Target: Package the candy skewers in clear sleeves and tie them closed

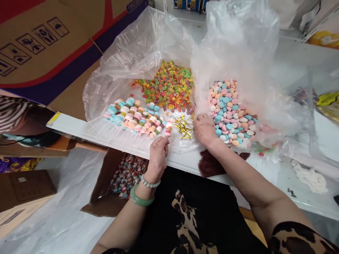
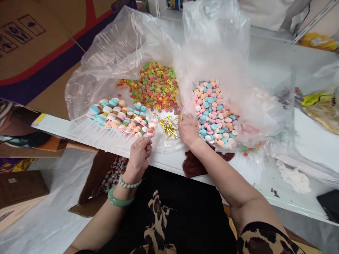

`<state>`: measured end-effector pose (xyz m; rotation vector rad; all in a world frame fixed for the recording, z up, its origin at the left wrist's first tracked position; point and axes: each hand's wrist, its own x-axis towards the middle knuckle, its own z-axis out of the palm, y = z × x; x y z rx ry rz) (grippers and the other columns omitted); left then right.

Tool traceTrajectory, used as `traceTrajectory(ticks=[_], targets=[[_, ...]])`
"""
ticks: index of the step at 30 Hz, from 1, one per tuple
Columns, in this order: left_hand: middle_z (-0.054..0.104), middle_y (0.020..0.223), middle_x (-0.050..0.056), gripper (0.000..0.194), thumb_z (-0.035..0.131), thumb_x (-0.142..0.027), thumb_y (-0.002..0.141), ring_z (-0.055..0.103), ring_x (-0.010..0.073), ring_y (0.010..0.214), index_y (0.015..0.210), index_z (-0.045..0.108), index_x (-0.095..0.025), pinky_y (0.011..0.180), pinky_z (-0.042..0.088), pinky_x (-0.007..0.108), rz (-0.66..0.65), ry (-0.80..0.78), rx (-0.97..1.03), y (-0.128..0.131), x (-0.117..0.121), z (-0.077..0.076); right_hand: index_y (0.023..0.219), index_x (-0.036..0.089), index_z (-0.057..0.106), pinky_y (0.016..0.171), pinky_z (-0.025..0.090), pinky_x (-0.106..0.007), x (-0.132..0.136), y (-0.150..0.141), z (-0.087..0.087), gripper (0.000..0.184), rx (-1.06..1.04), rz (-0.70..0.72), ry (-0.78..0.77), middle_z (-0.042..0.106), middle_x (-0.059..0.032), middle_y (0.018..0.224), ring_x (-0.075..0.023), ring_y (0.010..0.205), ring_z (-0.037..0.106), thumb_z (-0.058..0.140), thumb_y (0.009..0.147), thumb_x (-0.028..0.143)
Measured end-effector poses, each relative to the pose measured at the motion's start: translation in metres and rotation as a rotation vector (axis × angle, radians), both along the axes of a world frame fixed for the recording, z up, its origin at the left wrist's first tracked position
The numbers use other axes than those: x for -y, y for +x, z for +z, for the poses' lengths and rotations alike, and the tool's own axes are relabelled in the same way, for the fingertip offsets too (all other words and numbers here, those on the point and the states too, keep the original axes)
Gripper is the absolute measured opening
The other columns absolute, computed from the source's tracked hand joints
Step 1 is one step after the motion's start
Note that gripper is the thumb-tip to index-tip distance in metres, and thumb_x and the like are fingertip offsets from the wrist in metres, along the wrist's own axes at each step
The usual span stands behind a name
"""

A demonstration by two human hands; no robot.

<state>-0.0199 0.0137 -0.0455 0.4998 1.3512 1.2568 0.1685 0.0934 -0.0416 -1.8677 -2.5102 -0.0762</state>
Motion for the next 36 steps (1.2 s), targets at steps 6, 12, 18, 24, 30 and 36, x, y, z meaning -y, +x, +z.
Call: traceTrajectory(ticks=[6,12,18,24,30,36], targets=[[0.036,0.046,-0.008,0.022,0.068,-0.03,0.07,0.021,0.0013,0.035,0.062,0.054,-0.015,0.036,0.01,0.017,-0.012,-0.048,0.085,-0.001,-0.006,0.008,0.085,0.018,0.073,0.071,0.037,-0.031,0.007,0.014,0.011,0.024,-0.437,-0.149,-0.025,0.067,-0.007,0.086,-0.0214,0.084,0.057,0.049,0.088,0.021],[0.043,0.047,-0.006,0.025,0.075,-0.032,0.066,0.026,0.001,0.034,0.065,0.06,-0.013,0.036,0.013,0.016,-0.135,-0.069,0.131,0.017,-0.007,0.01,0.085,0.019,0.072,0.068,0.043,-0.027,0.039,-0.007,0.018,0.021,-0.951,-0.087,-0.191,0.069,-0.0012,0.08,-0.0169,0.074,0.061,0.052,0.086,0.025],[0.038,0.045,-0.008,0.025,0.073,-0.03,0.067,0.024,0.0008,0.034,0.062,0.054,-0.014,0.035,0.012,0.016,-0.051,-0.111,0.103,0.018,-0.011,0.005,0.085,0.019,0.073,0.078,0.045,-0.032,0.038,-0.009,0.007,0.022,-0.629,-0.322,-0.026,0.071,-0.0071,0.089,-0.0218,0.085,0.063,0.051,0.083,0.016],[0.038,0.045,-0.008,0.03,0.074,-0.033,0.067,0.024,0.0008,0.035,0.059,0.052,-0.015,0.036,0.012,0.017,-0.096,-0.066,0.064,0.025,-0.007,0.009,0.092,0.025,0.073,0.085,0.048,-0.028,0.059,-0.022,0.021,0.023,-1.007,-0.028,-0.116,0.073,-0.0009,0.097,-0.0177,0.094,0.066,0.054,0.083,0.017],[0.046,0.05,-0.006,0.037,0.079,-0.041,0.063,0.032,0.0017,0.036,0.064,0.055,-0.014,0.038,0.016,0.018,-0.239,0.004,0.129,0.027,0.001,0.009,0.091,0.024,0.071,0.083,0.047,-0.028,0.07,-0.041,0.019,0.025,-0.793,-0.023,-0.12,0.072,-0.0023,0.095,-0.0176,0.093,0.064,0.047,0.09,0.016],[0.043,0.05,-0.006,0.04,0.079,-0.043,0.067,0.029,0.0021,0.04,0.06,0.051,-0.015,0.039,0.017,0.018,-0.19,0.078,0.115,0.028,0.003,0.003,0.09,0.023,0.064,0.082,0.047,-0.03,0.076,-0.045,0.007,0.017,-0.96,-0.103,-0.121,0.07,-0.0011,0.09,-0.0177,0.088,0.063,0.049,0.085,0.017]])
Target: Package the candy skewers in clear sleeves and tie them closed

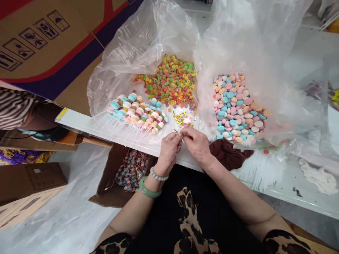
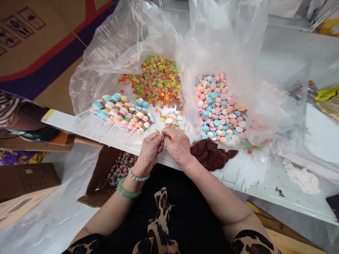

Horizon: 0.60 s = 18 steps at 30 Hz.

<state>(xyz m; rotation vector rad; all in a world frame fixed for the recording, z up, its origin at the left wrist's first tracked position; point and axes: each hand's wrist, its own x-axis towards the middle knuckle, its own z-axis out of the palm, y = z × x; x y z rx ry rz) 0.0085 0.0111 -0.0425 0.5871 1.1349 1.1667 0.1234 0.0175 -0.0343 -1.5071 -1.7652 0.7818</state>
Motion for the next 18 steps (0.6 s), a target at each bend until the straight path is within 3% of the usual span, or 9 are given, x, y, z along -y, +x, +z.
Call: traceTrajectory(ticks=[2,4,6,9,11,14,16,18], targets=[[0.042,0.051,-0.006,0.039,0.076,-0.042,0.07,0.029,0.0023,0.041,0.06,0.049,-0.015,0.04,0.018,0.017,0.03,0.042,-0.004,0.002,0.0,0.001,0.09,0.023,0.06,0.073,0.047,-0.028,0.001,-0.002,-0.002,0.011,-0.136,-0.147,-0.051,0.066,0.0014,0.078,-0.0162,0.075,0.061,0.056,0.081,0.023],[0.04,0.05,-0.007,0.041,0.075,-0.042,0.072,0.028,0.0025,0.042,0.059,0.047,-0.016,0.04,0.018,0.017,0.033,0.061,0.008,0.001,0.0,0.003,0.092,0.022,0.058,0.062,0.044,-0.025,-0.001,0.0,-0.001,0.02,-0.345,-0.207,-0.179,0.058,0.0056,0.066,-0.0134,0.061,0.054,0.064,0.075,0.029],[0.038,0.047,-0.007,0.042,0.076,-0.045,0.071,0.026,0.0024,0.041,0.058,0.048,-0.016,0.04,0.016,0.017,-0.069,0.043,0.05,-0.004,0.001,0.005,0.097,0.021,0.058,0.055,0.041,-0.023,-0.003,0.007,0.002,0.034,-0.586,-0.092,-0.343,0.054,0.008,0.061,-0.0108,0.054,0.049,0.072,0.068,0.033],[0.043,0.045,-0.004,0.046,0.079,-0.054,0.063,0.026,0.0025,0.038,0.059,0.057,-0.013,0.04,0.012,0.019,-0.428,-0.027,0.119,-0.02,0.003,0.008,0.098,0.019,0.063,0.057,0.045,-0.025,0.004,0.017,0.01,0.038,-0.713,0.26,-0.488,0.062,0.0035,0.07,-0.0108,0.056,0.053,0.077,0.066,0.035],[0.044,0.043,-0.002,0.051,0.083,-0.058,0.053,0.027,0.0034,0.037,0.053,0.059,-0.013,0.04,0.012,0.02,-0.631,-0.057,0.115,-0.033,0.005,0.011,0.09,0.018,0.067,0.062,0.048,-0.027,0.018,0.02,0.015,0.025,-0.614,0.406,-0.413,0.067,-0.0013,0.078,-0.0132,0.063,0.058,0.073,0.075,0.036],[0.035,0.034,-0.003,0.053,0.084,-0.057,0.047,0.022,0.0042,0.033,0.039,0.052,-0.015,0.039,0.01,0.022,-0.821,-0.047,0.043,-0.051,0.006,0.016,0.084,0.02,0.069,0.068,0.049,-0.029,0.043,0.016,0.023,0.019,-0.38,0.495,-0.095,0.068,-0.0033,0.078,-0.0156,0.071,0.062,0.057,0.09,0.034],[0.035,0.033,-0.001,0.049,0.084,-0.049,0.051,0.025,0.0054,0.034,0.036,0.051,-0.016,0.04,0.013,0.022,-0.906,-0.006,-0.023,-0.059,0.004,0.021,0.092,0.022,0.071,0.068,0.048,-0.029,0.053,0.011,0.028,0.02,-0.286,0.522,0.046,0.068,-0.0035,0.077,-0.016,0.07,0.062,0.054,0.091,0.033],[0.036,0.036,-0.001,0.046,0.082,-0.047,0.056,0.027,0.0063,0.036,0.038,0.053,-0.017,0.04,0.017,0.022,-0.896,0.026,-0.076,-0.062,0.001,0.028,0.099,0.023,0.071,0.066,0.048,-0.028,0.055,0.009,0.031,0.023,-0.204,0.493,0.16,0.068,-0.0033,0.074,-0.0158,0.068,0.062,0.053,0.092,0.035]])
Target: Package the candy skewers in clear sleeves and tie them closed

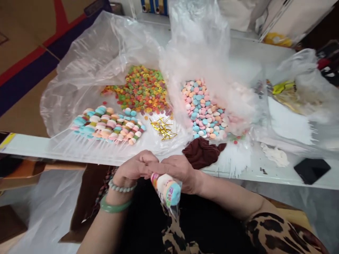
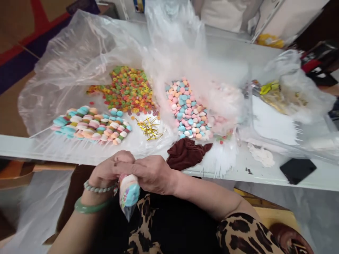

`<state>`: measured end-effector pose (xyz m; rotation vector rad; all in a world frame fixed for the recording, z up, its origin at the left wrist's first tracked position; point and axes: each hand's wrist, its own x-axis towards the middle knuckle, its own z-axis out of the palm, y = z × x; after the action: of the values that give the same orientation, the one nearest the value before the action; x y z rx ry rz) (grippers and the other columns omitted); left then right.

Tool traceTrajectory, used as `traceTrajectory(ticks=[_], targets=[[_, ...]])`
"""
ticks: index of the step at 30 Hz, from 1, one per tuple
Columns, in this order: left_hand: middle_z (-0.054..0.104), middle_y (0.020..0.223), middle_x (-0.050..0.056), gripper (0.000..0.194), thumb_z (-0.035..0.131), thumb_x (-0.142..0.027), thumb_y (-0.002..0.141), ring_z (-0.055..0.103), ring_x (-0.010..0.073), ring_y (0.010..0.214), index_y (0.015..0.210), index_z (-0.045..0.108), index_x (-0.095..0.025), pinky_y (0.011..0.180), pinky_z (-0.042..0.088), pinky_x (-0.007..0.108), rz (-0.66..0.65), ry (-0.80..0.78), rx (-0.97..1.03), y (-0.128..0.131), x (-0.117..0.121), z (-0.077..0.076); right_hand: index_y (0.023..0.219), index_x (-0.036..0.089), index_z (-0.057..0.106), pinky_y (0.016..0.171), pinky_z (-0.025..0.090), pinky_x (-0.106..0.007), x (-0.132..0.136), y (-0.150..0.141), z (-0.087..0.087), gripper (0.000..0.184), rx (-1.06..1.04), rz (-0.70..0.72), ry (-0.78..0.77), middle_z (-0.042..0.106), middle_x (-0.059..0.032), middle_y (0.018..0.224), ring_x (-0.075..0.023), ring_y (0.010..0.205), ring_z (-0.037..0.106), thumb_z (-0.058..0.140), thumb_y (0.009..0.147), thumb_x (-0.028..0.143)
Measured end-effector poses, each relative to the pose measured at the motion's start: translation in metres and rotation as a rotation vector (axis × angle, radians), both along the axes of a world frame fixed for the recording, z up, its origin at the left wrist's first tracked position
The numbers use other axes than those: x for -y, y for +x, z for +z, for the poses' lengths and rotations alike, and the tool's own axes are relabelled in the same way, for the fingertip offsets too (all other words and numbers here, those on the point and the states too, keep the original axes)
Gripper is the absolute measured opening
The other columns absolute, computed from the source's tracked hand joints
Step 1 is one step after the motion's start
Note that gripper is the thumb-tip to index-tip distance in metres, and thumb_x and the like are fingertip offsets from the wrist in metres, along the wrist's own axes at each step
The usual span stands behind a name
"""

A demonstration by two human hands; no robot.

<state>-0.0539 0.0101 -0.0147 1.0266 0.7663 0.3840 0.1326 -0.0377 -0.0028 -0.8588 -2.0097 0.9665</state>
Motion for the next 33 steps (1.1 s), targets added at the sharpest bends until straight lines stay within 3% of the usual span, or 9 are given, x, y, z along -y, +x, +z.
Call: traceTrajectory(ticks=[10,15,17,19,23,25,27,31,33], targets=[[0.039,0.037,-0.002,0.038,0.079,-0.046,0.06,0.022,0.0057,0.037,0.045,0.061,-0.016,0.039,0.01,0.02,-0.039,-0.012,-0.127,0.008,-0.009,0.025,0.079,0.02,0.062,0.058,0.042,-0.026,0.009,0.002,-0.017,0.021,0.182,-0.293,0.305,0.066,-0.0008,0.067,-0.0135,0.06,0.06,0.053,0.094,0.031],[0.056,0.05,0.002,0.013,0.08,-0.025,0.059,0.044,0.0124,0.046,0.053,0.069,-0.018,0.047,0.03,0.022,-0.261,0.282,-0.329,0.001,-0.016,0.058,0.078,0.017,0.058,0.054,0.037,-0.03,-0.002,0.01,0.012,0.023,0.508,0.103,0.671,0.061,-0.003,0.065,-0.015,0.057,0.054,0.041,0.094,0.013],[0.049,0.046,0.0,0.02,0.077,-0.015,0.057,0.042,0.0128,0.045,0.046,0.061,-0.02,0.049,0.029,0.024,-0.062,0.568,-0.436,0.01,-0.007,0.072,0.077,0.016,0.058,0.054,0.035,-0.03,-0.013,0.012,0.025,0.025,0.61,0.099,0.61,0.061,-0.0052,0.067,-0.0159,0.058,0.053,0.039,0.09,0.006],[0.045,0.049,0.001,0.023,0.07,-0.011,0.063,0.043,0.0152,0.05,0.048,0.057,-0.02,0.053,0.031,0.026,0.294,0.863,-0.601,0.024,0.008,0.078,0.074,0.016,0.056,0.053,0.034,-0.029,-0.026,0.01,0.034,0.024,0.538,-0.063,0.384,0.059,-0.0053,0.066,-0.0156,0.058,0.051,0.04,0.088,0.006],[0.056,0.068,0.006,0.005,0.067,-0.023,0.079,0.054,0.0204,0.07,0.075,0.068,-0.021,0.066,0.04,0.029,0.86,1.034,-0.661,0.048,0.027,0.055,0.074,0.02,0.054,0.05,0.035,-0.023,-0.048,-0.005,0.039,0.019,0.063,-0.334,-0.104,0.049,0.0024,0.059,-0.0118,0.052,0.044,0.045,0.091,0.021],[0.059,0.078,0.007,0.013,0.068,-0.033,0.082,0.057,0.0206,0.079,0.087,0.068,-0.021,0.071,0.044,0.029,1.063,0.936,-0.502,0.05,0.025,0.036,0.073,0.02,0.053,0.045,0.034,-0.021,-0.052,-0.013,0.035,0.022,-0.122,-0.238,-0.254,0.042,0.0064,0.054,-0.0091,0.044,0.036,0.044,0.093,0.024],[0.062,0.086,0.006,0.027,0.068,-0.045,0.082,0.059,0.0191,0.083,0.094,0.065,-0.021,0.069,0.047,0.027,1.095,0.673,-0.277,0.045,0.02,0.02,0.071,0.02,0.053,0.043,0.035,-0.02,-0.05,-0.017,0.029,0.026,-0.241,-0.151,-0.318,0.04,0.0077,0.051,-0.0084,0.041,0.033,0.042,0.094,0.024],[0.061,0.066,0.007,0.063,0.058,-0.078,0.071,0.06,0.0186,0.059,0.079,0.062,-0.016,0.051,0.046,0.027,0.496,-0.055,0.038,0.025,0.017,0.004,0.066,0.021,0.061,0.052,0.043,-0.02,-0.039,-0.013,0.01,0.029,-0.128,-0.192,-0.134,0.051,0.0048,0.056,-0.0108,0.054,0.049,0.051,0.09,0.034],[0.06,0.06,0.008,0.065,0.058,-0.08,0.068,0.055,0.0173,0.049,0.072,0.061,-0.016,0.046,0.043,0.027,0.244,-0.171,0.067,0.014,0.021,0.002,0.063,0.021,0.06,0.057,0.043,-0.021,-0.034,-0.009,0.001,0.025,-0.018,-0.19,-0.084,0.052,0.0027,0.058,-0.0122,0.06,0.052,0.058,0.085,0.034]])
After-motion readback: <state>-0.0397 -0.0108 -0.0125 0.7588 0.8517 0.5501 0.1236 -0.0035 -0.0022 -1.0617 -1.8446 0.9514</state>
